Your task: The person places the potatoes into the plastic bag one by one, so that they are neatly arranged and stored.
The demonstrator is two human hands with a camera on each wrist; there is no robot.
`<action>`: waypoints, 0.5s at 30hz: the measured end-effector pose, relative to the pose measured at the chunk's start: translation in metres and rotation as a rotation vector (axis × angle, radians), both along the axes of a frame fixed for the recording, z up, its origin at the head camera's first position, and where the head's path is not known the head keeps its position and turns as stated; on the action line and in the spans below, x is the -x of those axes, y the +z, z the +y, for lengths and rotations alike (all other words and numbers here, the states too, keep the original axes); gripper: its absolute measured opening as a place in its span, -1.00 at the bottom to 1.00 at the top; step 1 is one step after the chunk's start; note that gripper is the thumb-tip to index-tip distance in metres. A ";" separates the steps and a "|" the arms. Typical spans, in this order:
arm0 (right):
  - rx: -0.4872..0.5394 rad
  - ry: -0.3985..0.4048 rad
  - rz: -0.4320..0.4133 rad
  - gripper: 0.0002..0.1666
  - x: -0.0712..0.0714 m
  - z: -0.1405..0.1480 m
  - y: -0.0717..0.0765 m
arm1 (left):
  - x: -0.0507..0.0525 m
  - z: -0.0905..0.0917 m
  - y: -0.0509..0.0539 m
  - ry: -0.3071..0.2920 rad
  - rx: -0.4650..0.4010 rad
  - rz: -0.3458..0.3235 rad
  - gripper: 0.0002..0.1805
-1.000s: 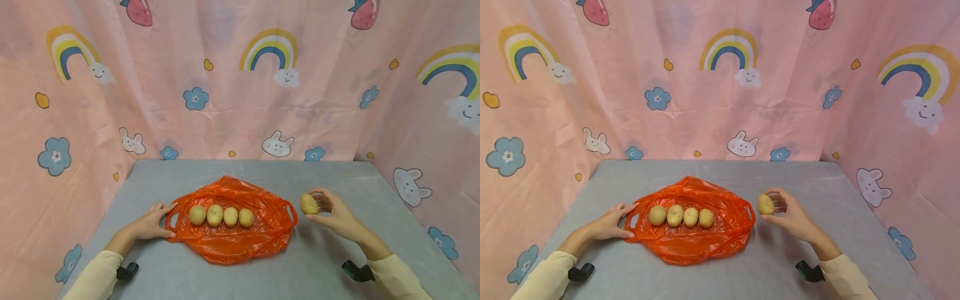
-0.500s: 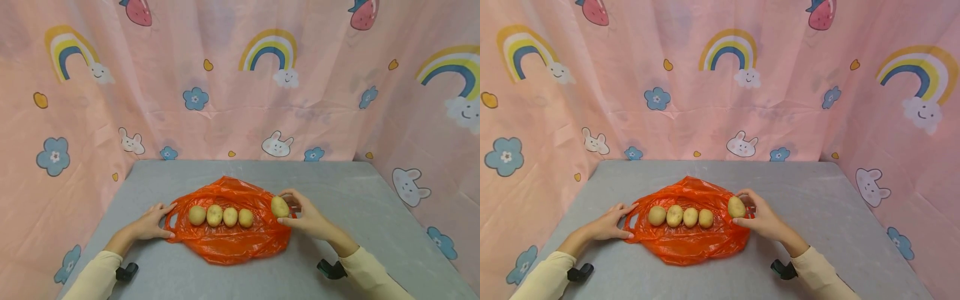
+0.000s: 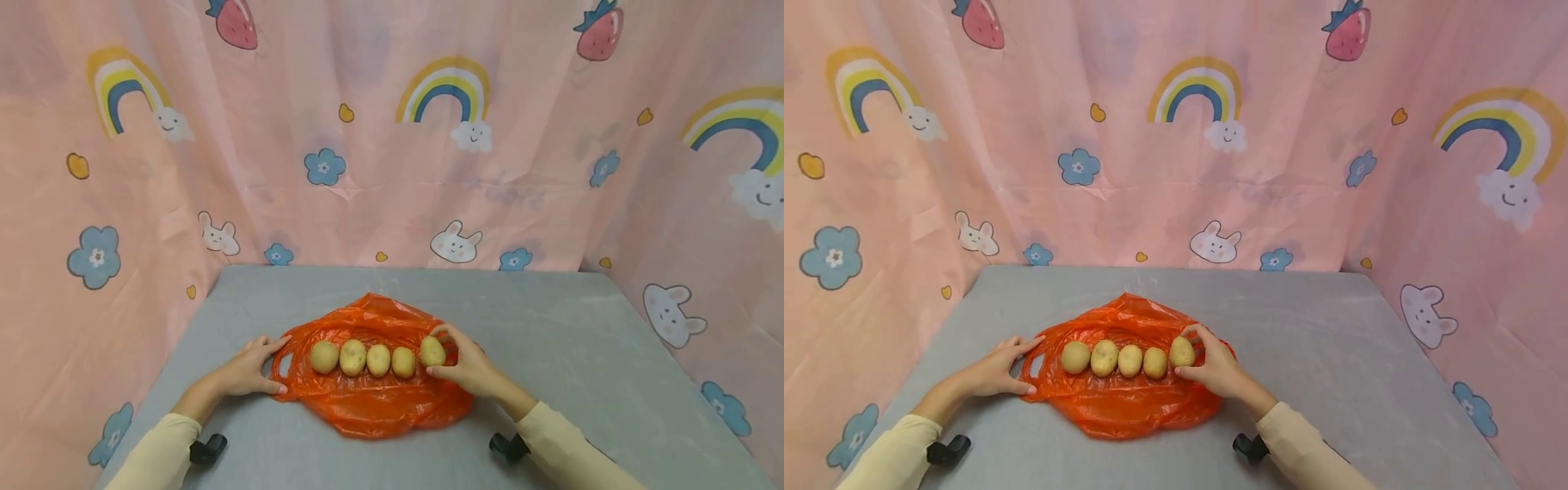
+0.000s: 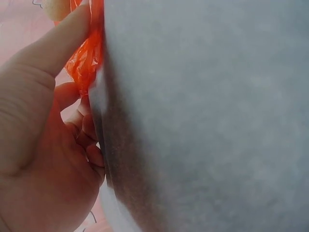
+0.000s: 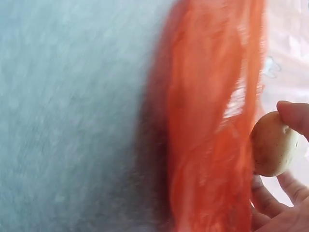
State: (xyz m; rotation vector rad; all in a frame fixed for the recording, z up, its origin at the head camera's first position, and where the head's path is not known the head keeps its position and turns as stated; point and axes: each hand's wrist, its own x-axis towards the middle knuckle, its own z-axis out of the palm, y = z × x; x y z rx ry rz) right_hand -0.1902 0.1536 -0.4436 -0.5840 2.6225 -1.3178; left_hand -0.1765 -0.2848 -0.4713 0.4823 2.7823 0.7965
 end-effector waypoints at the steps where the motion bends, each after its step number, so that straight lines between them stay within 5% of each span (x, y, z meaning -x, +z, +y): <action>1: -0.013 -0.015 -0.002 -0.37 0.001 0.000 -0.002 | 0.000 0.000 0.000 -0.003 -0.004 0.006 0.12; 15: -0.160 -0.035 0.003 -0.40 0.005 -0.003 -0.013 | -0.001 0.001 0.001 -0.015 -0.007 0.002 0.13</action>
